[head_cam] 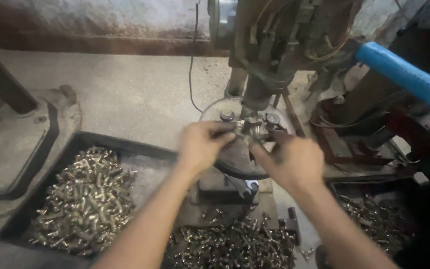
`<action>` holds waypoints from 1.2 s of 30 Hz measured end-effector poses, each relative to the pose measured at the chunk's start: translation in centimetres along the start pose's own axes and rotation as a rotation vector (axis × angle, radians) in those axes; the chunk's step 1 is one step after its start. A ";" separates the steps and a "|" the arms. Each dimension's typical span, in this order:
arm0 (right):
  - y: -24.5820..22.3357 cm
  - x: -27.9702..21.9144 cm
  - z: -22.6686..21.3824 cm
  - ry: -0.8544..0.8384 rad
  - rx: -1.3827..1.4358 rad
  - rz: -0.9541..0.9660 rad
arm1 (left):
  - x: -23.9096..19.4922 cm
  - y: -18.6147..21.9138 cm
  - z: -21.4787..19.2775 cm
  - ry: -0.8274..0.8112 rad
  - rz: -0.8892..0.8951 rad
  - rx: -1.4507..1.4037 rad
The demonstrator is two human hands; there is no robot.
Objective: The person picks small metal hook parts from a tray and places each one into a bench press fixture, then pulls the blue-handled lever to press the part, releasing the pressed piece into a lower bin. The cycle repeats continuously, with the person occasionally sorting or repositioning parts in the tray by hand.
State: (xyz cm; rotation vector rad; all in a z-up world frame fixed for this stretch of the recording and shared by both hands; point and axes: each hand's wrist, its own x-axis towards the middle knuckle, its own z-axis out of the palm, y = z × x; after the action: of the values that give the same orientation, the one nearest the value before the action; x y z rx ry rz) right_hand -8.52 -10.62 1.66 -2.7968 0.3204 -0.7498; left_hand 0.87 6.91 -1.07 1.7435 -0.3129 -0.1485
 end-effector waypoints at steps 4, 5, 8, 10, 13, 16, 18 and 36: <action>1.8 -0.6 -4.4 -0.194 -0.100 0.063 | 0.7 -1.5 3.4 0.020 0.199 0.047; 2.2 -0.7 -5.6 -0.188 -0.091 0.076 | 1.1 -2.1 4.3 0.040 0.226 -0.045; 3.0 -1.1 -8.2 -0.215 -0.029 0.121 | 0.9 -2.3 5.1 0.170 0.343 -0.073; 2.4 -1.5 -10.3 -0.133 -0.068 0.103 | 0.3 -0.6 5.3 0.241 0.346 -0.018; 2.1 -2.5 -12.4 0.092 -0.115 -0.060 | -0.4 2.6 5.0 0.323 0.254 0.132; 4.1 -2.7 -13.5 0.299 -0.133 -0.219 | 0.0 2.4 5.0 0.340 0.196 0.305; 5.0 -0.9 -13.9 0.361 -0.131 -0.231 | 0.5 1.5 4.6 0.345 0.234 0.391; 8.0 6.7 -1.5 0.347 0.217 -0.101 | -2.4 -22.8 -20.2 -0.454 -0.574 1.351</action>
State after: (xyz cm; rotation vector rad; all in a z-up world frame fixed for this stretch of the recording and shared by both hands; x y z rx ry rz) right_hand -4.80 -20.27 3.80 -2.4885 0.1435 -1.2181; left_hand 6.94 30.43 -19.53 3.1129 -0.2269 -0.9235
